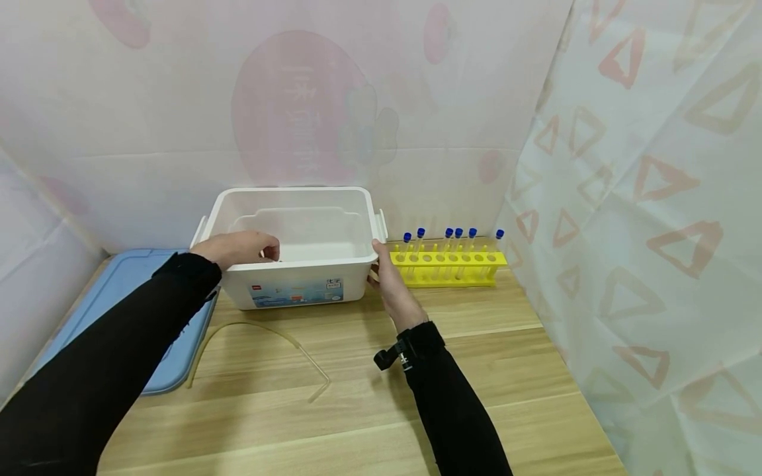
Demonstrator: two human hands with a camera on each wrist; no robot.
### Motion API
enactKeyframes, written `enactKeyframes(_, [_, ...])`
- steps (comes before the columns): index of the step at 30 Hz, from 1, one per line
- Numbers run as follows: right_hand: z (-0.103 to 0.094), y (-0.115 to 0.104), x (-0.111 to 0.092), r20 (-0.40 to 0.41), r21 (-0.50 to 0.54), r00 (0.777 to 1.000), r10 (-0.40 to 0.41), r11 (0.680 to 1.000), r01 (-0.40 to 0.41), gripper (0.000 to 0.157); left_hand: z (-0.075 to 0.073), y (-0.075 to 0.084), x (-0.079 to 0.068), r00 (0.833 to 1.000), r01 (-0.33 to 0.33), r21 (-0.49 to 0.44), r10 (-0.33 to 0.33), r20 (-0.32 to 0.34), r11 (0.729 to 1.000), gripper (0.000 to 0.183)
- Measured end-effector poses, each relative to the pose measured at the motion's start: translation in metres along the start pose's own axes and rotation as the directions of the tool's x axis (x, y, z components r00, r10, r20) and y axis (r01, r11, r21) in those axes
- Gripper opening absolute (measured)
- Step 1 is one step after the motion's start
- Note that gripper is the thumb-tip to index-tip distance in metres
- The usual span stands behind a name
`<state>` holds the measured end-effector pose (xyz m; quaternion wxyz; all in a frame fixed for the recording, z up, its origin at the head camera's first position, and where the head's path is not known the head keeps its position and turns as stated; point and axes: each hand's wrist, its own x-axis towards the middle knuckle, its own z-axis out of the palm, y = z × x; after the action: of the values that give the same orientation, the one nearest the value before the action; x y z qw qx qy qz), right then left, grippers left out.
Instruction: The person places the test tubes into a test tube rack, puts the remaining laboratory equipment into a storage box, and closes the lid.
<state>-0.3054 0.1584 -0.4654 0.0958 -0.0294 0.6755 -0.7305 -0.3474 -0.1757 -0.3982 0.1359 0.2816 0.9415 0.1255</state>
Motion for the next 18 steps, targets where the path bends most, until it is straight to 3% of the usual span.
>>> enactKeyframes(3, [0.000, 0.000, 0.000, -0.002, 0.001, 1.000, -0.001, 1.000, 0.001, 0.086, 0.000, -0.001, 0.004, 0.994, -0.045, 0.044, 0.050, -0.100, 0.998, 0.010])
enactKeyframes(8, [-0.001, -0.001, -0.001, -0.007, 0.002, 1.000, -0.001, 1.000, 0.001, 0.086, -0.001, -0.001, 0.006, 0.971, -0.049, 0.053, 0.060, -0.232, 0.997, 0.015])
enactKeyframes(14, [0.001, -0.001, -0.002, -0.008, -0.006, 1.000, 0.006, 1.000, -0.006, 0.084, -0.006, 0.004, -0.001, 0.958, -0.061, 0.072, 0.079, -0.276, 0.996, 0.013])
enactKeyframes(18, [0.002, -0.001, -0.002, -0.009, -0.004, 1.000, 0.006, 1.000, -0.006, 0.084, -0.010, 0.008, -0.009, 0.954, -0.045, 0.042, 0.055, -0.295, 0.998, 0.015])
